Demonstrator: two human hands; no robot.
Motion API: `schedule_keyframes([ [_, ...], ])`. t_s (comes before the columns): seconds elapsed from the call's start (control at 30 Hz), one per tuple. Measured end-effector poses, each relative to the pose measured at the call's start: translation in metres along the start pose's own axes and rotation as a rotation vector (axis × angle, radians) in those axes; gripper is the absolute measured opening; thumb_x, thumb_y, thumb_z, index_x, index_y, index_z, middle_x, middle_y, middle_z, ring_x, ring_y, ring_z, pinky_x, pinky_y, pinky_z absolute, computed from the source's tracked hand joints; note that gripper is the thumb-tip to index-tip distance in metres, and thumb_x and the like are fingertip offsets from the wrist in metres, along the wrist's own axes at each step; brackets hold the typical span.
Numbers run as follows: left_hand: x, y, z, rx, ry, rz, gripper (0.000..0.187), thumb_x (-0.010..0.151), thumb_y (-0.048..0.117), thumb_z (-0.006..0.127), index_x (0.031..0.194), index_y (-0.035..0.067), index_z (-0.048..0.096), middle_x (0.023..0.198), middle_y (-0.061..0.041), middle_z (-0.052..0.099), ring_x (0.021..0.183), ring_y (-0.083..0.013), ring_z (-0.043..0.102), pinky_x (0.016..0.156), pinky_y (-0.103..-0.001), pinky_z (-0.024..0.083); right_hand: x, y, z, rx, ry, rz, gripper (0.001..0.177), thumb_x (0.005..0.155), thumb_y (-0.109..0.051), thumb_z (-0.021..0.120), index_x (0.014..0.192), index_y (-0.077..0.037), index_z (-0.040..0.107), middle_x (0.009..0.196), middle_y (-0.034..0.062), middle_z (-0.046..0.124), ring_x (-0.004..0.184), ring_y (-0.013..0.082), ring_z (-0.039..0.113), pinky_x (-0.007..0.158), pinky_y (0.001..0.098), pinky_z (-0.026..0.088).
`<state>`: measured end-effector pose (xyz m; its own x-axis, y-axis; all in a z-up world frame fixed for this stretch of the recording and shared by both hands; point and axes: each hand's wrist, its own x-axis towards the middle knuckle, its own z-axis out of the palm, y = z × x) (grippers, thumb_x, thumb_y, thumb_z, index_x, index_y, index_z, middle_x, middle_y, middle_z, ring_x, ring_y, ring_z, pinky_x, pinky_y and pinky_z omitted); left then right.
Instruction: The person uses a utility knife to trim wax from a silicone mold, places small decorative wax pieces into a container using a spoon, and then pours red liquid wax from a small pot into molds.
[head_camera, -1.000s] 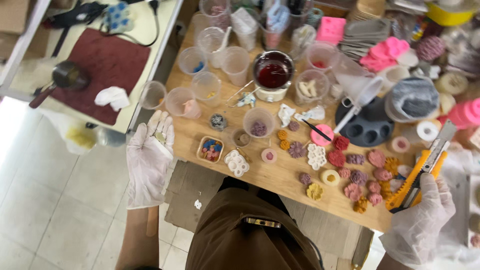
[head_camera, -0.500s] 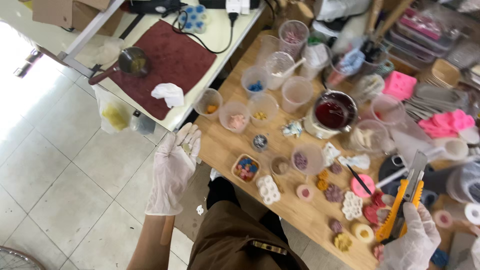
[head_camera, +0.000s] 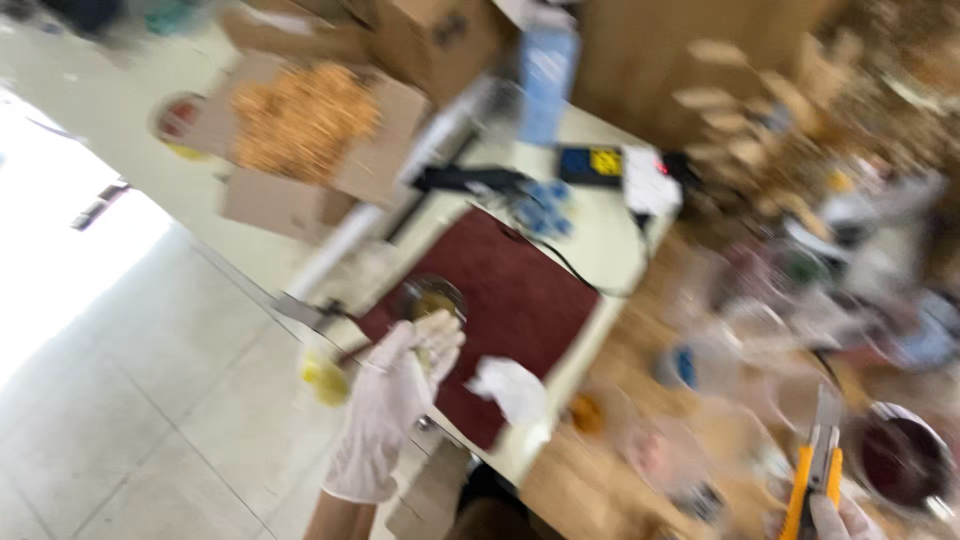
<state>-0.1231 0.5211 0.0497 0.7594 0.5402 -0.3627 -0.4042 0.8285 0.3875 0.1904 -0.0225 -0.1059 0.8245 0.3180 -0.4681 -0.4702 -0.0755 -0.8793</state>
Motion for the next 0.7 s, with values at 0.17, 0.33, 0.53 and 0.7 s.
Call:
schedule_keyframes([
  [0.17, 0.009, 0.078, 0.009, 0.094, 0.12, 0.068, 0.055, 0.097, 0.03, 0.053, 0.131, -0.013, 0.057, 0.132, -0.023, 0.065, 0.122, -0.0332, 0.063, 0.111, -0.043, 0.043, 0.039, -0.017, 0.1, 0.191, -0.361, -0.083, 0.058, 0.109, -0.013, 0.05, 0.165, -0.019, 0.042, 0.123, 0.0286, 0.07, 0.085, 0.0406, 0.074, 0.065, 0.0512, 0.061],
  [0.33, 0.019, 0.116, 0.005, -0.005, 0.135, 0.054, 0.053, 0.1, 0.03, 0.053, 0.131, -0.013, 0.057, 0.132, -0.025, 0.064, 0.12, -0.0334, 0.061, 0.112, -0.043, 0.043, 0.041, -0.04, 0.15, -0.091, -0.08, -0.082, 0.041, 0.107, -0.018, 0.047, 0.146, -0.006, 0.055, 0.114, 0.0251, 0.07, 0.08, 0.0377, 0.071, 0.068, 0.0506, 0.06],
  [0.53, 0.099, 0.113, 0.004, 0.014, -0.017, 0.045, 0.053, 0.102, 0.027, 0.047, 0.131, -0.016, 0.053, 0.135, -0.029, 0.06, 0.128, -0.0371, 0.058, 0.116, -0.044, 0.042, 0.013, -0.045, 0.141, -0.07, 0.023, -0.11, 0.041, 0.107, -0.019, 0.048, 0.145, -0.01, 0.058, 0.116, 0.0224, 0.07, 0.075, 0.032, 0.071, 0.067, 0.048, 0.058],
  [0.7, 0.271, 0.098, 0.066, 0.4, -0.137, 0.215, 0.046, 0.104, 0.023, 0.045, 0.13, -0.014, 0.057, 0.129, -0.028, 0.066, 0.122, -0.0339, 0.065, 0.114, -0.043, 0.047, -0.005, -0.044, 0.125, -0.023, 0.049, -0.086, 0.039, 0.106, -0.019, 0.048, 0.143, -0.009, 0.059, 0.115, 0.0206, 0.07, 0.075, 0.0308, 0.071, 0.066, 0.047, 0.059],
])
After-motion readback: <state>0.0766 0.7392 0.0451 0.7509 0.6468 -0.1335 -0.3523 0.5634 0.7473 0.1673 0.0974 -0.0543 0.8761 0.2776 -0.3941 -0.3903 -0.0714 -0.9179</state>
